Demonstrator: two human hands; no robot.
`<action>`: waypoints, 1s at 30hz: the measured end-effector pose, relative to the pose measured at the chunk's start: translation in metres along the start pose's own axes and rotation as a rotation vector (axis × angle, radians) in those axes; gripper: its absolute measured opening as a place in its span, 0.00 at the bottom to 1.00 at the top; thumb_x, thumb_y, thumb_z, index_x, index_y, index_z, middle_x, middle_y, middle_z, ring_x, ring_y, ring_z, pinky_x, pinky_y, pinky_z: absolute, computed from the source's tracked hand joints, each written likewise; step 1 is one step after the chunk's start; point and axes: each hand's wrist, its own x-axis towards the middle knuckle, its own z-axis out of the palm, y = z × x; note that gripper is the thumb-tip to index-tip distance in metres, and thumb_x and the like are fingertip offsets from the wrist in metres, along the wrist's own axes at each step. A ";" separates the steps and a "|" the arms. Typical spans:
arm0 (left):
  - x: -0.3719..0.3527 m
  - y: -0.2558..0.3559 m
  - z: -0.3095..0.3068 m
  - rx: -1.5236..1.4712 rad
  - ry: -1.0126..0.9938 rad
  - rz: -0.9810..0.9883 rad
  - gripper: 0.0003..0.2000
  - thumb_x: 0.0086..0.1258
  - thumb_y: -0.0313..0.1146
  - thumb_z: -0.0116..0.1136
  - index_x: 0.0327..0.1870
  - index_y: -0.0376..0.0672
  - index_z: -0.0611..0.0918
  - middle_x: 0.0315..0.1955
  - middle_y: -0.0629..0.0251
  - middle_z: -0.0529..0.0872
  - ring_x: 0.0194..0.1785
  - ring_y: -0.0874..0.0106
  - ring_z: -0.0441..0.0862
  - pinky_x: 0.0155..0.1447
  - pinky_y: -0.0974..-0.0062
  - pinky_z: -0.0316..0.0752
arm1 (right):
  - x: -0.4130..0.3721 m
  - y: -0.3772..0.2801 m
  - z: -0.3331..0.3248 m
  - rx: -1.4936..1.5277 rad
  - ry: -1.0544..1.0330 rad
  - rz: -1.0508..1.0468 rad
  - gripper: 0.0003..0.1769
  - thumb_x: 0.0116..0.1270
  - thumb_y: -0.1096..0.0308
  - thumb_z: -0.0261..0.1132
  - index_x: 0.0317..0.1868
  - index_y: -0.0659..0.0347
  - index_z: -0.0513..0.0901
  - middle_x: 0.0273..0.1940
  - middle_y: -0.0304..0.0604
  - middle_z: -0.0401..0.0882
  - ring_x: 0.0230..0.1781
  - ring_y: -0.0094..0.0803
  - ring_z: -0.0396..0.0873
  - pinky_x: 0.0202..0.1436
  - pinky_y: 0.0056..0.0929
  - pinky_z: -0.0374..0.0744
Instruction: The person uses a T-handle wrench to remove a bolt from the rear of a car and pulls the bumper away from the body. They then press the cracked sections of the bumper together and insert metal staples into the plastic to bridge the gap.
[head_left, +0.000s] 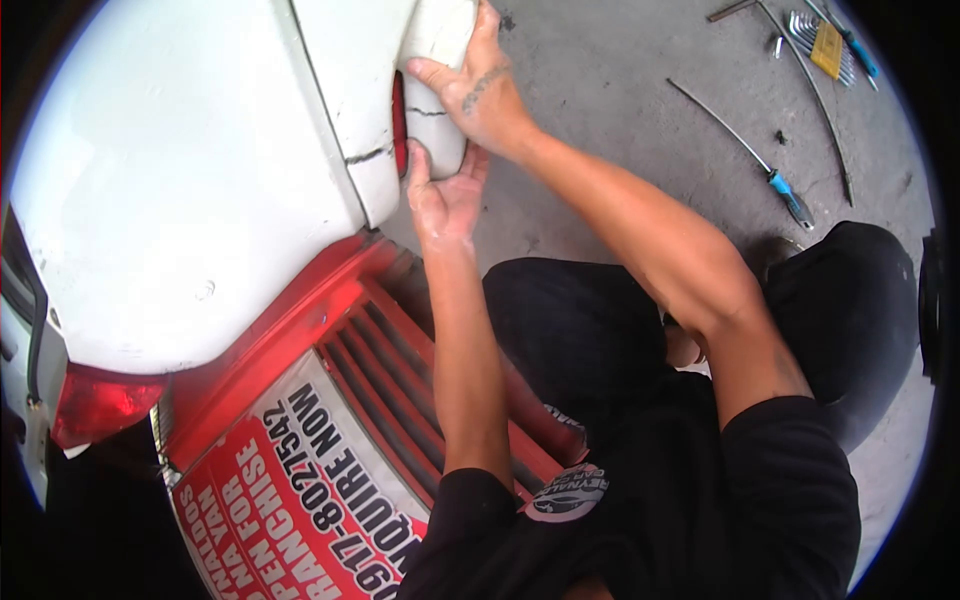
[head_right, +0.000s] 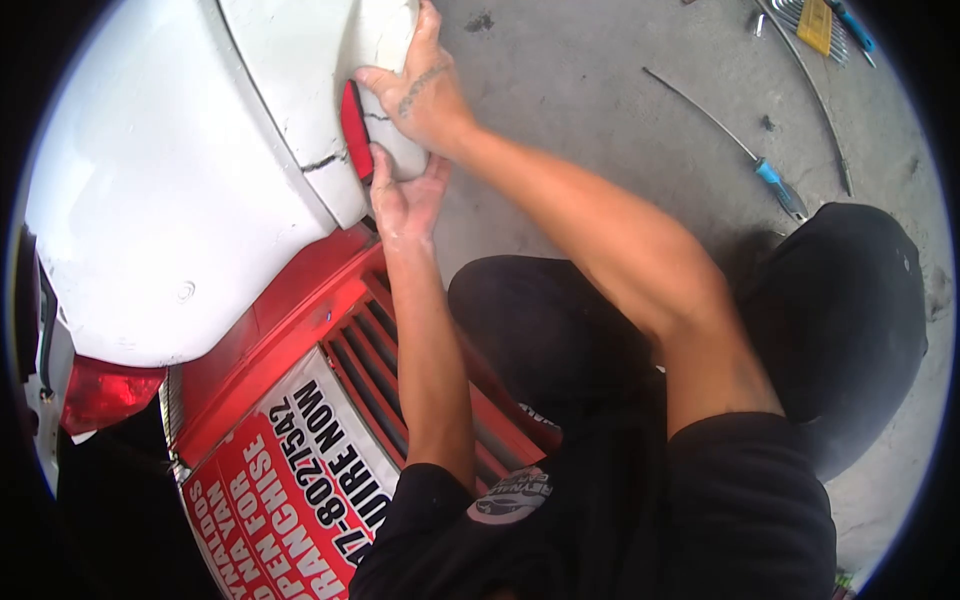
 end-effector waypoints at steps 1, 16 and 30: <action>-0.009 0.003 -0.008 0.003 0.012 0.010 0.41 0.78 0.51 0.65 0.83 0.40 0.57 0.76 0.45 0.66 0.80 0.42 0.61 0.81 0.36 0.62 | -0.001 -0.005 -0.001 0.042 0.007 -0.021 0.52 0.73 0.63 0.70 0.82 0.72 0.45 0.73 0.74 0.64 0.75 0.60 0.69 0.80 0.51 0.66; -0.028 0.004 -0.033 -0.002 -0.121 0.426 0.37 0.70 0.67 0.60 0.68 0.46 0.77 0.57 0.65 0.84 0.58 0.67 0.84 0.62 0.65 0.84 | 0.003 -0.019 0.004 -0.053 0.029 -0.104 0.50 0.72 0.60 0.69 0.81 0.73 0.46 0.72 0.72 0.65 0.75 0.60 0.67 0.79 0.52 0.66; -0.038 0.007 -0.028 -0.047 -0.235 0.391 0.35 0.72 0.65 0.60 0.70 0.47 0.77 0.60 0.64 0.83 0.61 0.64 0.84 0.64 0.64 0.85 | -0.001 -0.041 -0.013 0.047 -0.261 -0.073 0.72 0.63 0.37 0.75 0.83 0.67 0.32 0.77 0.64 0.43 0.83 0.61 0.45 0.85 0.62 0.55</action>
